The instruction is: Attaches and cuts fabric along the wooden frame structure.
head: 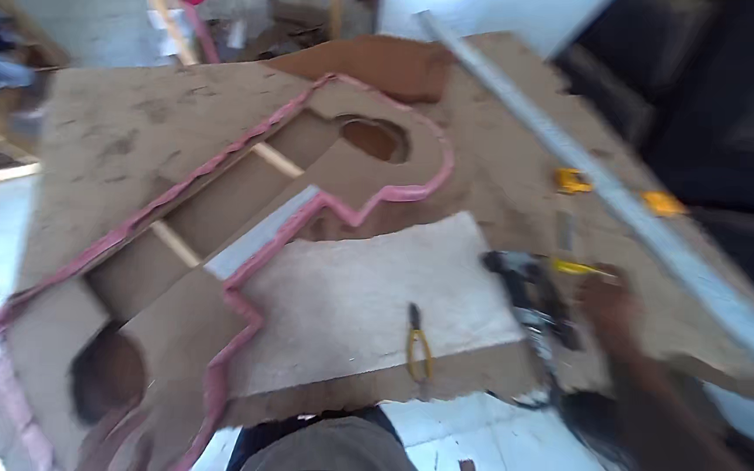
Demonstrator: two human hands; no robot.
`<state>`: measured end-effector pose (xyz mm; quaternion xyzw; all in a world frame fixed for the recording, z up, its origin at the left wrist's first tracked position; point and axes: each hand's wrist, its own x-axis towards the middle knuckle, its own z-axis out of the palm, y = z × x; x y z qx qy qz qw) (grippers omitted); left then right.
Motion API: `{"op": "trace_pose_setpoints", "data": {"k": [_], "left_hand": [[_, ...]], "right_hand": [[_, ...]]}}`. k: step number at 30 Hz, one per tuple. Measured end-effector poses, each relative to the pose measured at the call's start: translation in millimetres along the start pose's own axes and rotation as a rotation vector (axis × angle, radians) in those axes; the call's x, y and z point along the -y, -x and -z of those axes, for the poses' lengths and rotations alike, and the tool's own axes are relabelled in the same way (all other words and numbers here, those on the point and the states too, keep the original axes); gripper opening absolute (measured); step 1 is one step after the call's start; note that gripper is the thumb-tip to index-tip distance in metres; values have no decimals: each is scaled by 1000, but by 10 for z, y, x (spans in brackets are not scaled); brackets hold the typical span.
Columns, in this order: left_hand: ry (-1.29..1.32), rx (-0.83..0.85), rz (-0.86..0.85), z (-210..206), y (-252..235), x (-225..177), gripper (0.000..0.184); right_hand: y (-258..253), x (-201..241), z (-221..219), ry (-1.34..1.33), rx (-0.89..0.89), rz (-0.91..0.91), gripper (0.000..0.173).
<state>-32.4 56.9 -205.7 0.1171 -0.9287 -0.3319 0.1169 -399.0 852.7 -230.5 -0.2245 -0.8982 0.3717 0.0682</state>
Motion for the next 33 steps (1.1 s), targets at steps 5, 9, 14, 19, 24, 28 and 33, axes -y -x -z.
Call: {"op": "trace_pose_setpoints", "data": {"k": [5,9,14,19,24,28,33], "left_hand": [[-86,34,8,-263,-685,-165,25],[-95,16,27,-484,-1460,-176,26],[-249,7,374,-852,-2515,-12,42],[-374,102,517,-1153,-2502,-21,52],[-380,155,526,-1156,-2254,-109,51],[-379,179,556,-1175,-2223,-143,54],[-329,145,538,-1162,-2203,-96,52]], "right_hand": [[-897,-285,19,119,196,-291,60],[-1019,-324,-33,181,144,-335,68],[-589,247,-67,128,-223,-107,49],[887,1400,-834,-379,237,265,40],[2588,2373,-1935,-201,939,269,53],[3107,2623,-2523,54,1049,575,44],[3189,3000,-2861,263,1019,716,43]]}}
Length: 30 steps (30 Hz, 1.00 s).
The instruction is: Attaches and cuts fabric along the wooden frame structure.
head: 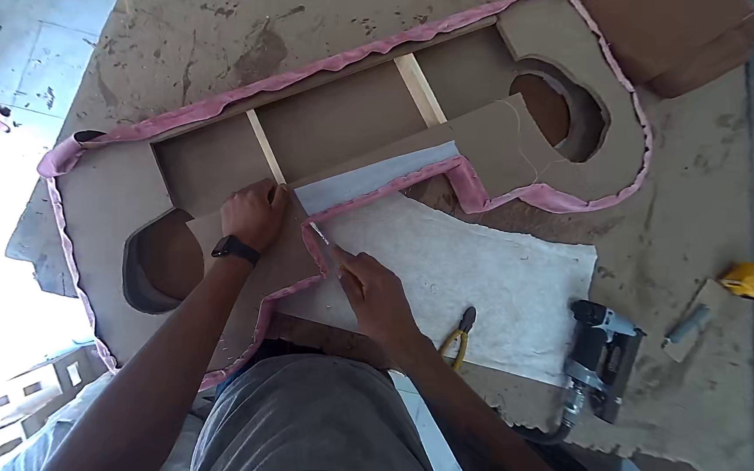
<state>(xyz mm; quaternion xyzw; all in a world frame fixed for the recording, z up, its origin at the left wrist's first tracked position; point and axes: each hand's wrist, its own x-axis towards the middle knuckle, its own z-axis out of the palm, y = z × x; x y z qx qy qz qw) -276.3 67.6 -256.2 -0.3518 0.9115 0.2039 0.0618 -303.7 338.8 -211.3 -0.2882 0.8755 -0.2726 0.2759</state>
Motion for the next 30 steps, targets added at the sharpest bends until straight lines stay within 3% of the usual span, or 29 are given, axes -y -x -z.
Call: {"op": "trace_pose_setpoints", "data": {"k": [8,15,20,30], "left_hand": [[77,-14,-55,-3,-15,60,47],[72,105,-181,118,-168,236,45],[330,-97,-221,117,-287,432,30],[394,-162,-112,123,-284,382,28]], "right_hand": [[-143,117,68,199,32,74,42],[-162,154,127,257,50,94,42],[-175,175,163,274,59,100,42],[-158,161,187,311,52,109,41]]}}
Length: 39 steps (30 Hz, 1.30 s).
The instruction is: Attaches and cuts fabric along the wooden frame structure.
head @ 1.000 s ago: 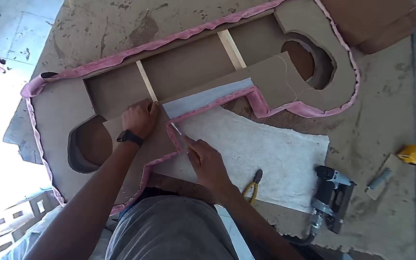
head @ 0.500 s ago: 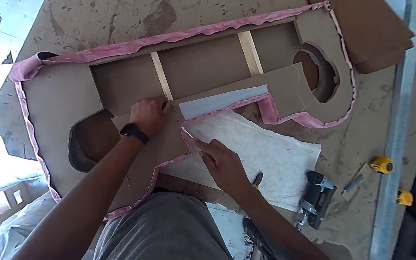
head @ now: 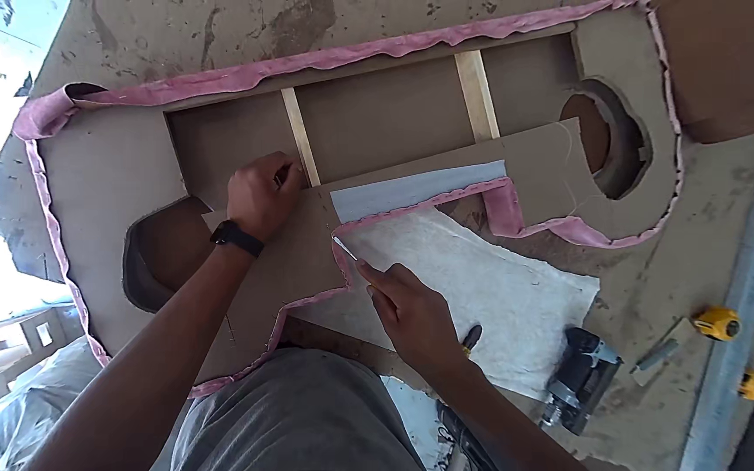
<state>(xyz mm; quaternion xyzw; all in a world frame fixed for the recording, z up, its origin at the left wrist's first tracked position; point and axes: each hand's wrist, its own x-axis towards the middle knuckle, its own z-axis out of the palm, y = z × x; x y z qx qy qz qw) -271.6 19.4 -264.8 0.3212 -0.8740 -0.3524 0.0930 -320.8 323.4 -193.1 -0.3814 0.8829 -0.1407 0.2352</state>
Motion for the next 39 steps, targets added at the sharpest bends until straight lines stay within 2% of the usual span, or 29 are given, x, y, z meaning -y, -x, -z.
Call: {"op": "trace_pose_setpoints", "data": {"k": [6,9,11,13,16,17,21,29,31,36,39], "left_hand": [[-8,-55,-14,-27,27,-9,29],[13,-71,-23,-38,29,-6,32],[34,-82,-26,-42,30,-3,35],[48,-91,-32,-38,17,22,37],[65,-82,-15,-36,44,54,38],[72,-79,-9,-32,40,50,38],[67,-89,13,-20,54,21,36],[60,-136,37,-39,55,5,37],[64,-131,33,-55,50,12,39],[73,-145,21,-71,59,38,39],[67,-139,24,-65,57,48,39]], "right_hand": [[-22,192,40,133,0,-33,41],[-4,273,-64,85,-5,-89,39],[38,225,-224,-101,-31,-142,37],[66,110,-393,-433,-45,-197,37],[90,-98,-605,-800,-60,-154,37],[64,-167,-632,-771,-79,-101,37],[-47,-417,-546,-333,-146,119,36],[-119,-322,-303,-34,-116,182,37],[-95,-305,-383,-225,-102,117,35],[-87,-451,-752,-1201,113,-119,35],[-150,-591,-935,-1378,154,-65,36]]}}
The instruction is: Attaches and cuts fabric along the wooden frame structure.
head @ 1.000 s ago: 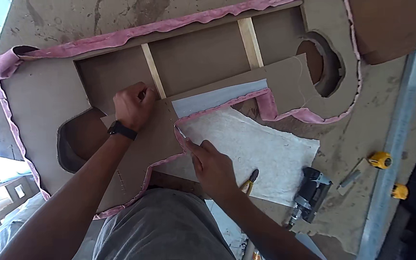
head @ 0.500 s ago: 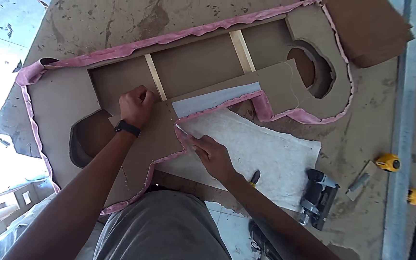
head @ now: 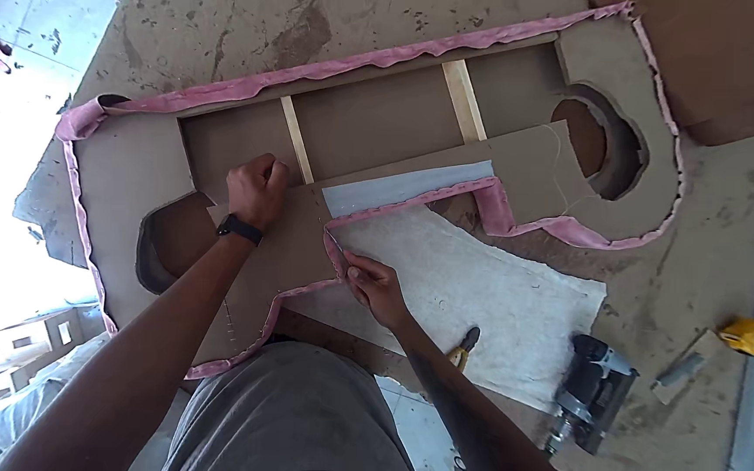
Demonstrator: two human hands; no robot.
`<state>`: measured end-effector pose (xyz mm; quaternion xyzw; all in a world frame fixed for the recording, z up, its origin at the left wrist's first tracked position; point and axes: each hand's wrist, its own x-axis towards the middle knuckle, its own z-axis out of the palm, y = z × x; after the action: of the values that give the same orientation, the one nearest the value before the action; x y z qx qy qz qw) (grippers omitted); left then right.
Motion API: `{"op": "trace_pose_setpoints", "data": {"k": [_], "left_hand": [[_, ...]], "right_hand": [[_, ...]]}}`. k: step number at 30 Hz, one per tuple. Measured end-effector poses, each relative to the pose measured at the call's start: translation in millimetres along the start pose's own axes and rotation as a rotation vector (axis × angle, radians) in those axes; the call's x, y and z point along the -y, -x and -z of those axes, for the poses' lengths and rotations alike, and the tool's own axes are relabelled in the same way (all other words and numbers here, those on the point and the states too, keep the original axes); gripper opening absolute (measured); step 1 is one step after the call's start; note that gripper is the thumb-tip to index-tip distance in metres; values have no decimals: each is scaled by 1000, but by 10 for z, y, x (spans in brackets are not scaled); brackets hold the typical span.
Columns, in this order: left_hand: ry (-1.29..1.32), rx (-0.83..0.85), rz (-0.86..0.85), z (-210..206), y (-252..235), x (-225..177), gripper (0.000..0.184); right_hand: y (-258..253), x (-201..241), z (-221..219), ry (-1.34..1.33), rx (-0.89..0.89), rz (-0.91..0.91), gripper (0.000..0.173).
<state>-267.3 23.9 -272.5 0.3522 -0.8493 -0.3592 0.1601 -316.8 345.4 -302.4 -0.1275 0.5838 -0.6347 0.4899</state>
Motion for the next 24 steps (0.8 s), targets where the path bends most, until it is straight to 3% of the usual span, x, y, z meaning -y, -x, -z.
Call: {"op": "trace_pose_setpoints", "data": {"k": [5,10,13,24], "left_hand": [[7,7,14,-1,-35,18,38],[-23,29,9,-2,-46,-3,37],[-49,52,-7,16,-44,-38,37],[34,38,-57,43,-16,-2,35]], "right_hand": [[30,36,-7,-81,25,-6,37],[254,451,-283,572,-267,104,40],[287,665,-419,869,-324,102,43],[230,973,-731,1136,-350,-107,41]]}}
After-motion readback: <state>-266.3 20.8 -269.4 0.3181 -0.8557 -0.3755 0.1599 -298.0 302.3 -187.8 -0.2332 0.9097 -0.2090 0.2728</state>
